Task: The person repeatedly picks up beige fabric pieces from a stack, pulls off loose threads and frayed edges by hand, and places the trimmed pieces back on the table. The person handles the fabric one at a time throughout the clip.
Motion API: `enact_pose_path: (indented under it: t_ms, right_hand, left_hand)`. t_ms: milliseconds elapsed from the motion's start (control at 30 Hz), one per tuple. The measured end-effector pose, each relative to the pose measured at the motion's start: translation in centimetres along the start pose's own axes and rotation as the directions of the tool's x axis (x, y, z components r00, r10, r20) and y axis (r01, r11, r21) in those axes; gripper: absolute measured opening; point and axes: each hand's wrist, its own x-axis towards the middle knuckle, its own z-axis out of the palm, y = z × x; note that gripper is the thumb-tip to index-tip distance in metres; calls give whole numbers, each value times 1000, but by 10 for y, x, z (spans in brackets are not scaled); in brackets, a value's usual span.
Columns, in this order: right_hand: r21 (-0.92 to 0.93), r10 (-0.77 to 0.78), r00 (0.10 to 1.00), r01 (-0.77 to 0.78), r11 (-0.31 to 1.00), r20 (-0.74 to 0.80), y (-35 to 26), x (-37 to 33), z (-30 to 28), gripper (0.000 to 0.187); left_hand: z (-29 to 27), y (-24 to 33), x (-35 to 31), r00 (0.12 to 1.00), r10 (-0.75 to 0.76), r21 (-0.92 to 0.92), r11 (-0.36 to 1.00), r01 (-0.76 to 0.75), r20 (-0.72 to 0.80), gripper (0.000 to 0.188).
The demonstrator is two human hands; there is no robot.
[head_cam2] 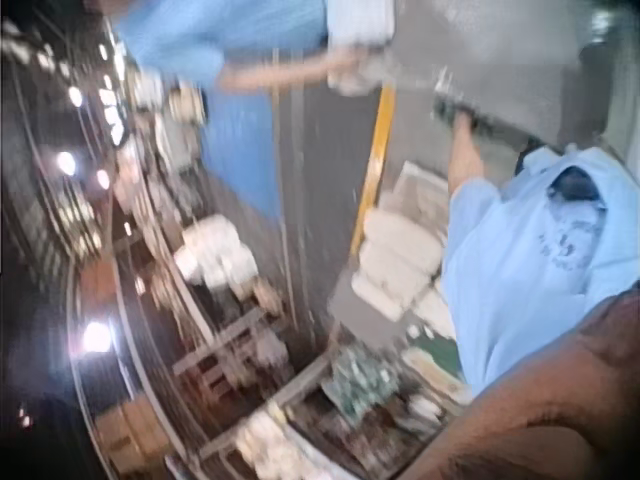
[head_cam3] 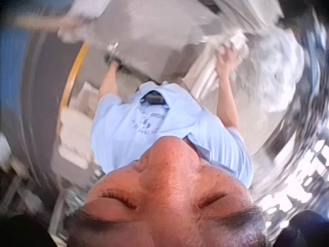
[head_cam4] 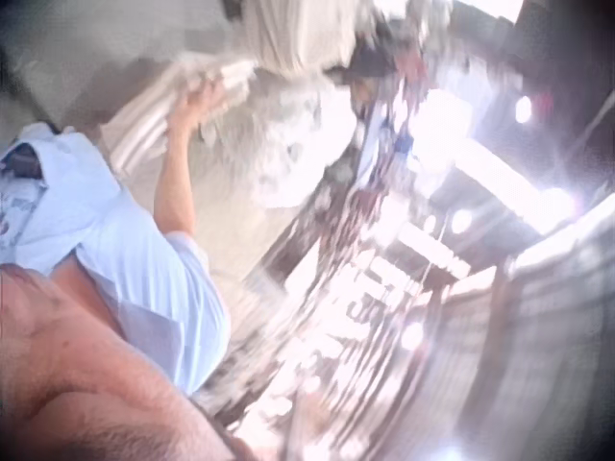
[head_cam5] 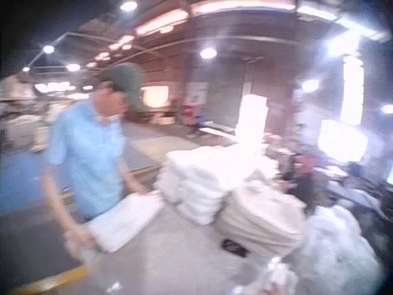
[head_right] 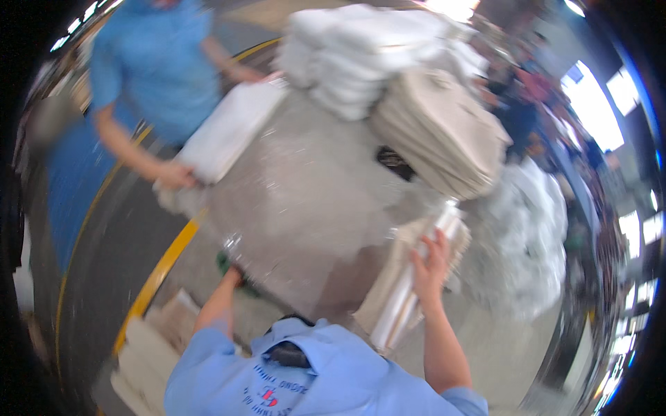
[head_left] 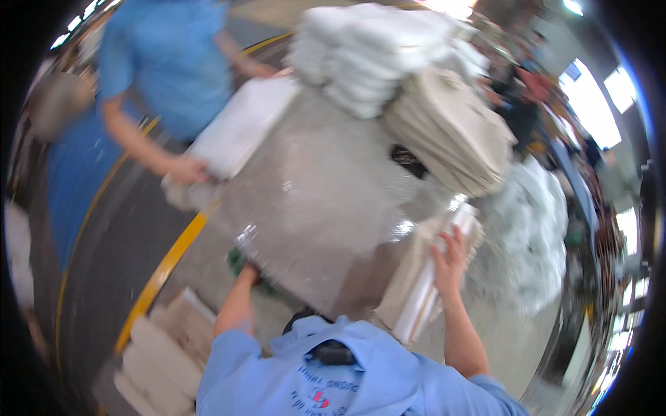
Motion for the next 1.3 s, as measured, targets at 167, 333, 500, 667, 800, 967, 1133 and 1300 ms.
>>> enact_pose_path:
  t_ms: [167, 333, 500, 667, 800, 967, 1133, 1300]
  right_hand:
    - [-9, 54, 998, -54, 999, -35, -18, 2, 0, 40]
    - [66, 72, 994, -67, 996, -82, -27, -4, -8, 39]
    - [43, 93, 991, -90, 995, -99, -28, -6, -7, 37]
    - [55, 108, 983, -101, 993, -148, -24, -9, -1, 36]
    - [40, 139, 978, -134, 990, -158, -21, -17, -5, 34]
    - [5, 170, 964, -173, 985, -205, -19, -19, -1, 36]
    - [72, 132, 953, -117, 991, -273, -33, -14, -2, 45]
    - [314, 228, 920, -125, 941, -319, -4, -28, -16, 44]
  left_hand:
    - [1, 18, -18, 922, -342, 73, 940, 334, 182, 43]
    - [-27, 9, -29, 892, -278, -373, 833, 408, 356, 42]
    - [-57, 6, -35, 948, -316, 535, 809, 245, 43, 51]
    - [-76, 26, -36, 978, -161, 729, 684, 12, 136, 46]
    - [24, 125, -47, 902, 161, 112, 968, -222, 401, 47]
    - [207, 277, -42, 597, 510, -49, 784, -619, 619, 52]
    - [356, 360, -14, 566, 605, -181, 756, -629, 560, 53]
    - [435, 366, -15, 541, 368, -109, 886, -450, 756, 46]
